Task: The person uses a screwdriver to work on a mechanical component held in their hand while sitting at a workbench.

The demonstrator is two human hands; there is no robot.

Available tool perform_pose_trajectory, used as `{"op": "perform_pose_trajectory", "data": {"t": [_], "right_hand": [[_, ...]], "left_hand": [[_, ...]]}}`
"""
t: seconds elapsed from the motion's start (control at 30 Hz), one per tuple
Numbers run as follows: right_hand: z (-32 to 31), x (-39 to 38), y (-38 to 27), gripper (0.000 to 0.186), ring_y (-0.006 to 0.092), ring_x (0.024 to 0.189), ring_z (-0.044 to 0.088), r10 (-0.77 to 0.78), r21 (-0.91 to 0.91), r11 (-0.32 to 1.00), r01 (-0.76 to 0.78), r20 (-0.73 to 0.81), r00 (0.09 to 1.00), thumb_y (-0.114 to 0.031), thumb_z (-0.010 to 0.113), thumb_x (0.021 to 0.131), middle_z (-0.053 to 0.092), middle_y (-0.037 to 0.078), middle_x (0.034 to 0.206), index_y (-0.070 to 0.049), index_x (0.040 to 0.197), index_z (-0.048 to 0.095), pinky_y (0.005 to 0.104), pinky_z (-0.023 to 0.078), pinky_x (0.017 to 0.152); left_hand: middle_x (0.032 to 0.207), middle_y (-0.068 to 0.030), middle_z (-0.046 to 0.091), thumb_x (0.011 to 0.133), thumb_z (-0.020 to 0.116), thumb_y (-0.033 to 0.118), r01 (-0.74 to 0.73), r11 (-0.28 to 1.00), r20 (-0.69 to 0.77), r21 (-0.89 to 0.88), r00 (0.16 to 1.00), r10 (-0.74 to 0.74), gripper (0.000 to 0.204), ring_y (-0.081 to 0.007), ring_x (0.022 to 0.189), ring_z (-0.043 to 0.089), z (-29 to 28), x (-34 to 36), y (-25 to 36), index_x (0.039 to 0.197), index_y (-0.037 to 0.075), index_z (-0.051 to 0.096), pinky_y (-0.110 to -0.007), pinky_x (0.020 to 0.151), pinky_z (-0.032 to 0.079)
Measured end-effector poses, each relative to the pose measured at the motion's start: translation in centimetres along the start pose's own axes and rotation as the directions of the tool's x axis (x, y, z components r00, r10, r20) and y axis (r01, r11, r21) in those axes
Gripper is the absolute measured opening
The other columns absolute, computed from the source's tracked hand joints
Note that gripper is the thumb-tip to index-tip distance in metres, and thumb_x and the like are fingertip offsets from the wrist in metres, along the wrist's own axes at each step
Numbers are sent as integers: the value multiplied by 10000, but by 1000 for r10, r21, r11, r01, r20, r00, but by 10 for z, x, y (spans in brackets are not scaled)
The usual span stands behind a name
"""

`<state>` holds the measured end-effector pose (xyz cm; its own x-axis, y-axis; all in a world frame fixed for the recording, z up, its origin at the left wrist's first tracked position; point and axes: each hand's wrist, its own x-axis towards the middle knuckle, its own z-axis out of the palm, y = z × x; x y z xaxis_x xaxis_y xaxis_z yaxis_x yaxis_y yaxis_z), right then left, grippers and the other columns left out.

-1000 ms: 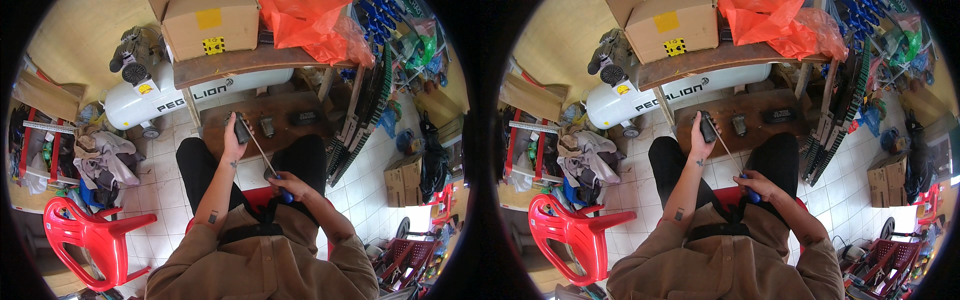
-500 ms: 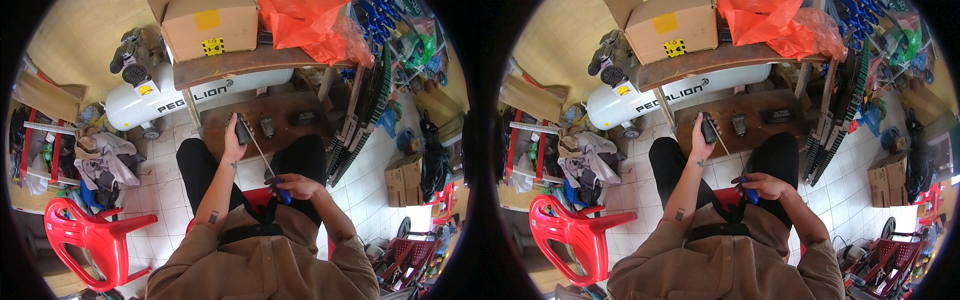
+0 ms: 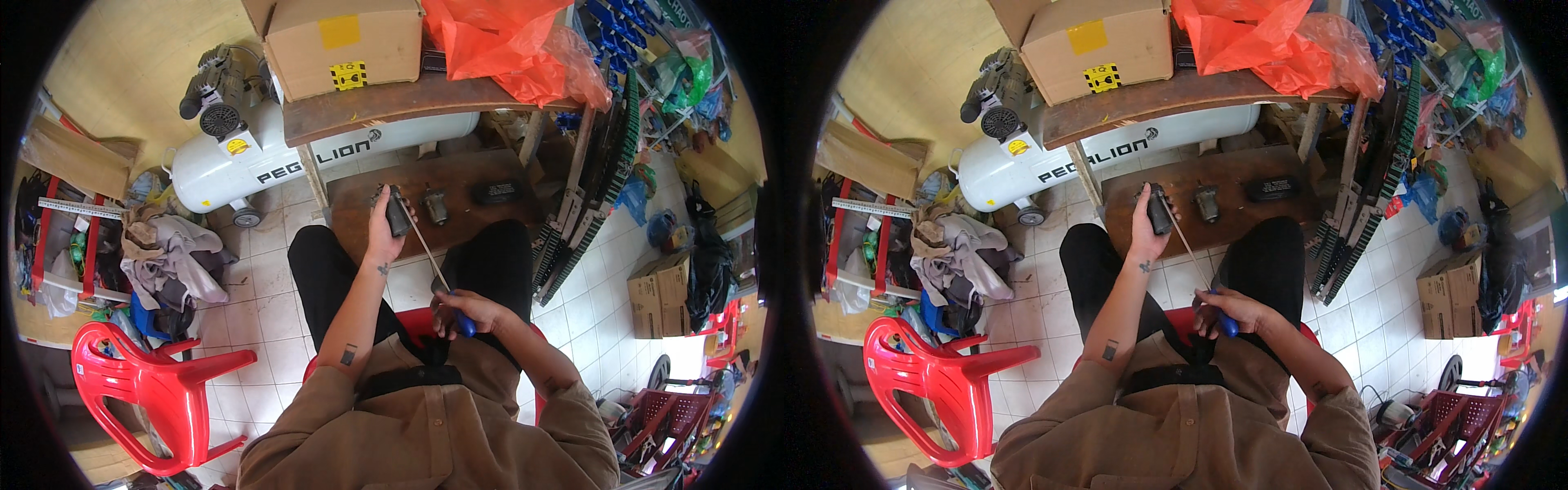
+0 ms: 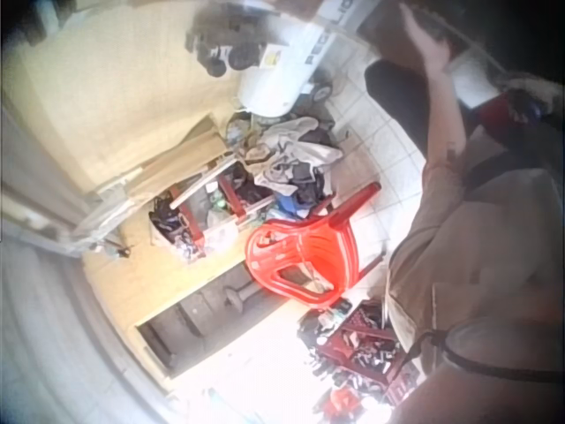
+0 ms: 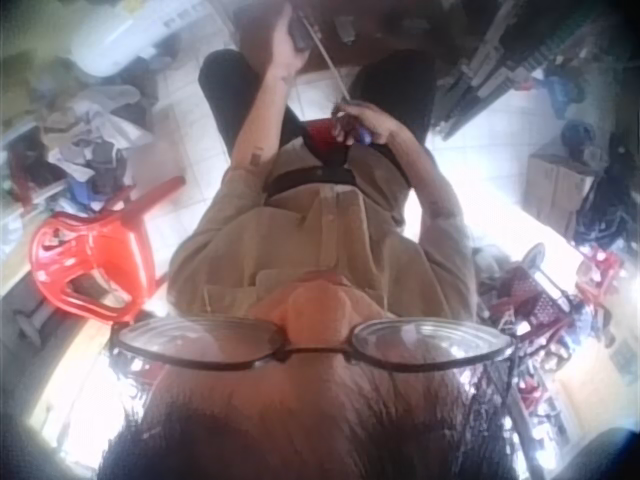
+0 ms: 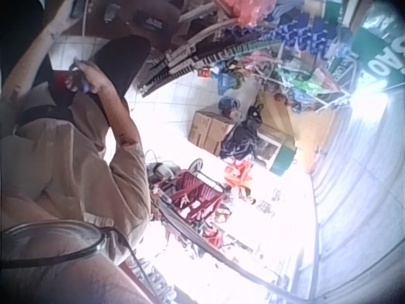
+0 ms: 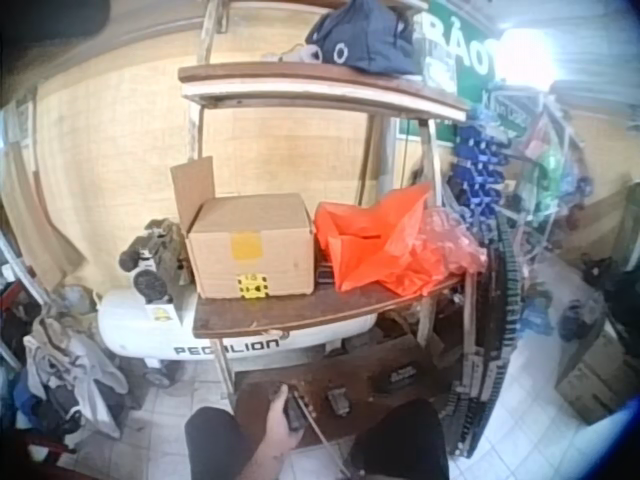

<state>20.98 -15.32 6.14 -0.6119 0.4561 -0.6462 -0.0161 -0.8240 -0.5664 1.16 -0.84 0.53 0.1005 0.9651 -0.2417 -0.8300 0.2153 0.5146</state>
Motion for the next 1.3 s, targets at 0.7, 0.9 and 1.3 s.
{"op": "perform_pose_trajectory", "data": {"t": [0.7, 0.9, 1.3], "right_hand": [[-32, 23, 24, 340, 190, 712, 632, -172, -11, 985, 172, -44, 984, -343, 674, 944, 618, 82, 794, -22, 991, 573, 327, 538, 674], [10, 3, 1, 472, 198, 656, 566, 57, 241, 967, -78, 94, 994, -514, 508, 986, 541, 55, 733, -48, 1005, 583, 285, 478, 590], [-22, -8, -1, 366, 225, 885, 590, -165, 306, 949, 73, 284, 945, -249, 568, 958, 592, 146, 956, 5, 1216, 519, 322, 498, 783]], "left_hand": [[786, -84, 630, 929, 660, 417, 19, 998, 20, -65, 1000, -17, 317, -219, 683, 633, 1, 1, -1, 988, 115, 586, -362, 617, 529], [787, -85, 634, 923, 672, 404, 17, 1000, 6, 3, 1000, -17, 312, -223, 669, 638, 3, -2, -5, 977, 110, 583, -368, 599, 538], [797, -91, 630, 917, 673, 417, 21, 1000, -1, -19, 1000, -21, 327, -228, 678, 637, 3, -1, -4, 972, 111, 573, -371, 600, 538]]}}
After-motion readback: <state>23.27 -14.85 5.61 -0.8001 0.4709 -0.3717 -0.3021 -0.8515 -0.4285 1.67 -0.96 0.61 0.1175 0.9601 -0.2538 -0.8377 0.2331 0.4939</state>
